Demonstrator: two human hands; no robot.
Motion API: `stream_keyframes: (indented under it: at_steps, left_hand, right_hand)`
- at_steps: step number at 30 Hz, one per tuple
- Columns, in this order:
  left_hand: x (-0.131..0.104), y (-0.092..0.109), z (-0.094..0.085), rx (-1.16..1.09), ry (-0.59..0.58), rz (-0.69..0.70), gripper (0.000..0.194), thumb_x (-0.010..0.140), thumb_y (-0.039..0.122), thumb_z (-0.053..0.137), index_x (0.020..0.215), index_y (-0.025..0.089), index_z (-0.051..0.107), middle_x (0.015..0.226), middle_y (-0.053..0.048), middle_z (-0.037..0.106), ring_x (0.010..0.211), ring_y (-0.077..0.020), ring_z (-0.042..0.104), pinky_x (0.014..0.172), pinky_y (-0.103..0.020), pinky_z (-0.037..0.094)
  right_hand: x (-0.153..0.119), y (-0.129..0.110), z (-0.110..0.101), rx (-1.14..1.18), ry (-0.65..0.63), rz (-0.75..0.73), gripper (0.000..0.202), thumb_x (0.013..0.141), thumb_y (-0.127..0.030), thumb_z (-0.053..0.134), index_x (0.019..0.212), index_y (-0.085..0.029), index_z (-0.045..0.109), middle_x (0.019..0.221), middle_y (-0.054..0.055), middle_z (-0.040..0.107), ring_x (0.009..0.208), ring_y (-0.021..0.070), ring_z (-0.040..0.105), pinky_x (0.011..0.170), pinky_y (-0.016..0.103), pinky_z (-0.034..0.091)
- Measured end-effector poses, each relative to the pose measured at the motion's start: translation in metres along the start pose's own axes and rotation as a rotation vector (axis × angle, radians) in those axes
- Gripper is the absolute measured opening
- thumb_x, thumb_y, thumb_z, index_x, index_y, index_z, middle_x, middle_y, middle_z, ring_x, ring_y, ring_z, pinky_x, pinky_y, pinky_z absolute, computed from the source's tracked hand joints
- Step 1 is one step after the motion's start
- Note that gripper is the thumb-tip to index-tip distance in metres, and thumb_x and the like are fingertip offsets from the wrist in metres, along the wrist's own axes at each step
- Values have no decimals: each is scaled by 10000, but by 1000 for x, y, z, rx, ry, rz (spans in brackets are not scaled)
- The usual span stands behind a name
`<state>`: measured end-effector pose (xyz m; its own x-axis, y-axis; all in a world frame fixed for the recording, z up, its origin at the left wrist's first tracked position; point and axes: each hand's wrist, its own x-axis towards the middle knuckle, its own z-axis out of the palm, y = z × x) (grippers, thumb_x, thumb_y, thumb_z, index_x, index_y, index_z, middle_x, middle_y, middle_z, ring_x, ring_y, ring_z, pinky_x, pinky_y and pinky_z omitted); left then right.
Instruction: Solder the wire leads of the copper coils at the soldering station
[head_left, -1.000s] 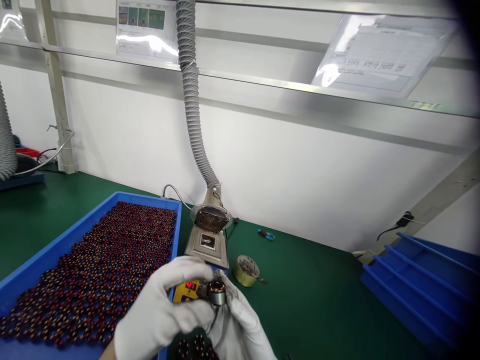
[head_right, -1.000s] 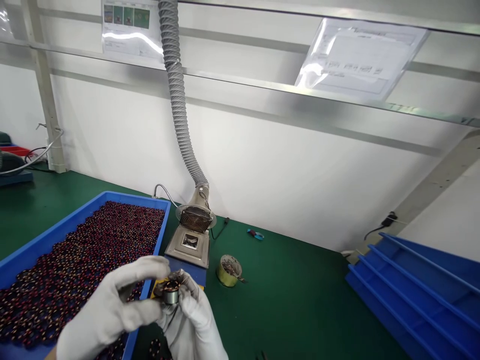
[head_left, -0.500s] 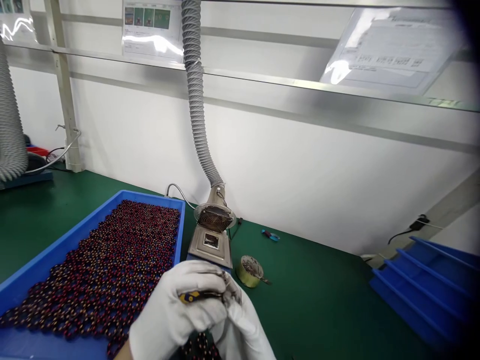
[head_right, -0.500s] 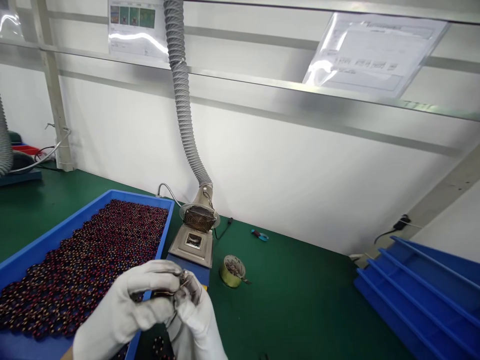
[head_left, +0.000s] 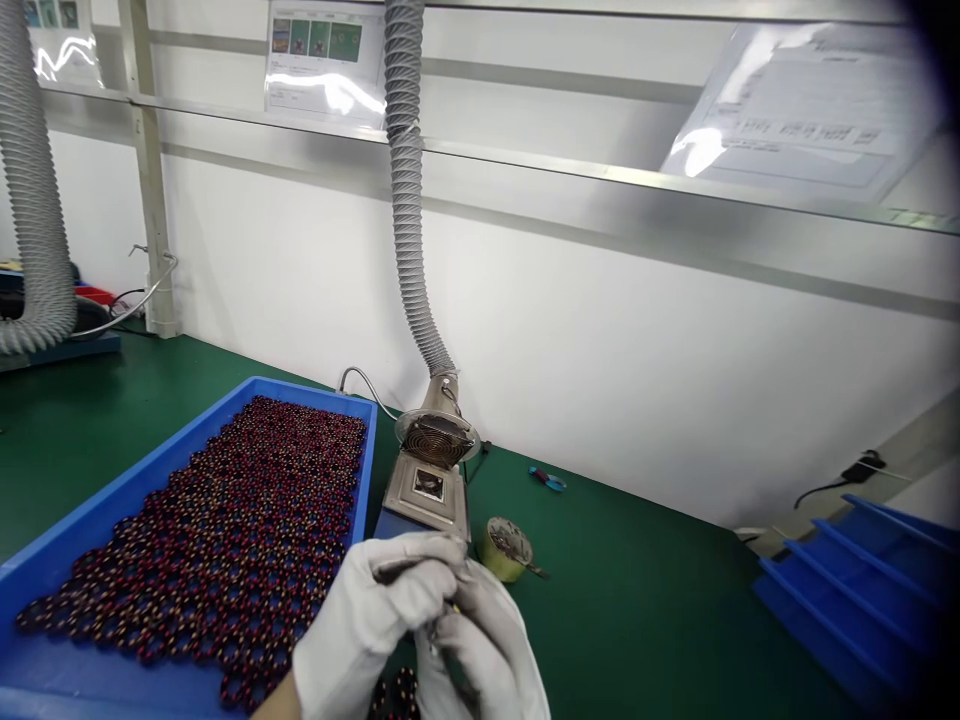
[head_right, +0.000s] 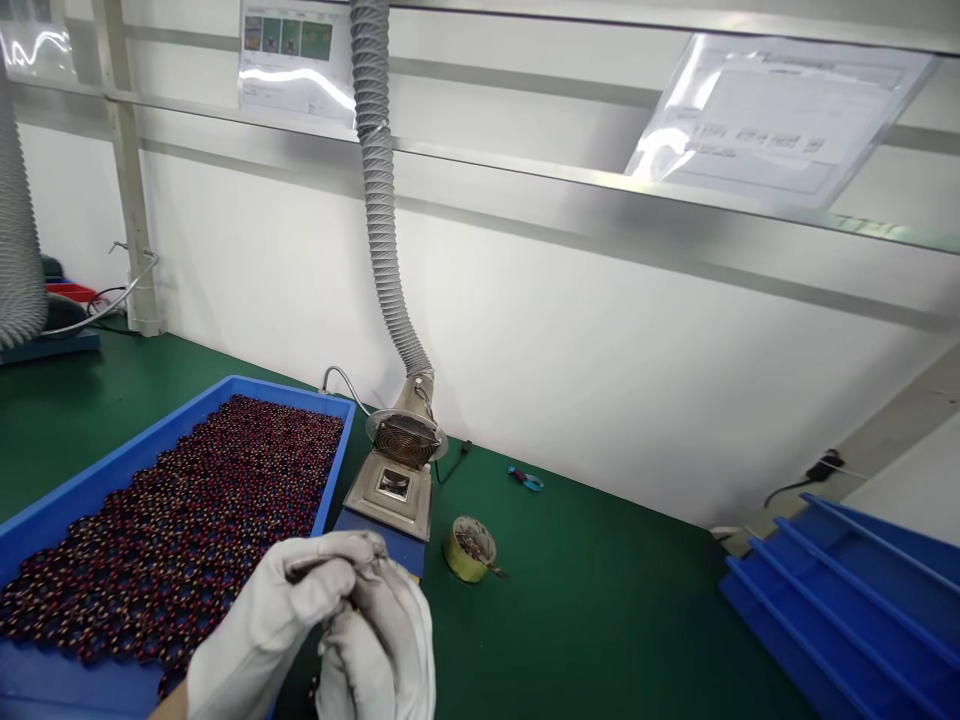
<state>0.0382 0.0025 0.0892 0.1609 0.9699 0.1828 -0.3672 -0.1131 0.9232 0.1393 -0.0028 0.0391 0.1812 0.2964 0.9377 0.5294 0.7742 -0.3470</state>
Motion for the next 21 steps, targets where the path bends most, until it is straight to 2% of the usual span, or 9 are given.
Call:
stream_keyframes:
  at_steps: [3, 6, 7, 9, 11, 14, 17, 19, 21]
  left_hand:
    - [1, -8, 3, -137, 187, 39, 183, 673, 330, 692, 721, 156, 720, 777, -66, 723, 745, -178, 652, 731, -230, 513]
    - [2, -5, -3, -282, 349, 160, 211, 624, 364, 731, 741, 188, 725, 819, -43, 725, 806, -177, 649, 788, -235, 502]
    - [2, -1, -5, -286, 351, 158, 222, 599, 347, 746, 755, 191, 726, 827, -42, 722, 813, -179, 646, 796, -240, 500]
    - [1, 6, -6, -192, 236, 30, 245, 558, 269, 759, 780, 169, 727, 805, -58, 715, 765, -182, 643, 746, -248, 510]
    - [1, 9, -3, -67, 145, -82, 183, 528, 196, 742, 700, 137, 724, 721, -70, 702, 665, -168, 625, 650, -235, 508]
    - [0, 1, -1, -42, 288, 6, 69, 533, 180, 707, 592, 145, 699, 615, -49, 677, 570, -140, 589, 562, -214, 483]
    - [-2, -4, -7, -97, 404, 147, 55, 574, 201, 686, 625, 180, 693, 650, -27, 681, 641, -152, 609, 614, -219, 488]
    - [-2, -1, -12, -91, 344, 168, 111, 588, 197, 692, 697, 186, 704, 734, -34, 694, 746, -174, 623, 675, -227, 492]
    - [-1, 5, -13, -65, 219, 104, 217, 570, 175, 714, 787, 179, 711, 808, -44, 701, 778, -177, 622, 682, -223, 491]
  right_hand:
    - [0, 2, -1, -34, 34, -45, 261, 703, -24, 613, 860, -232, 602, 972, 39, 623, 914, 217, 611, 789, 398, 524]
    - [1, 2, -3, -6, 114, 66, 281, 677, 3, 632, 856, -205, 574, 1011, 66, 600, 884, 201, 615, 683, 320, 545]
    - [1, 2, -4, 4, 125, 94, 268, 679, -1, 635, 844, -200, 567, 1018, 74, 602, 875, 200, 618, 654, 303, 544]
    - [1, 0, -4, 17, 122, 106, 236, 693, -13, 625, 821, -200, 563, 1018, 77, 612, 882, 206, 620, 675, 319, 539]
    - [1, -2, -2, 19, 110, 93, 221, 704, -25, 616, 821, -206, 569, 996, 67, 618, 903, 211, 611, 730, 353, 531]
    - [-1, -4, 1, 31, 115, 117, 204, 722, -52, 612, 837, -217, 583, 979, 57, 616, 896, 201, 607, 718, 339, 534]
    - [-2, -4, 3, 41, 130, 152, 205, 693, -65, 654, 796, -220, 567, 983, 62, 625, 853, 202, 626, 648, 307, 539]
    - [-3, -2, 2, 37, 134, 172, 221, 677, -80, 679, 794, -216, 550, 990, 73, 629, 831, 202, 636, 598, 283, 536]
    - [-2, 0, 1, 37, 127, 161, 200, 692, -105, 678, 804, -209, 548, 978, 80, 634, 840, 205, 636, 606, 288, 539]
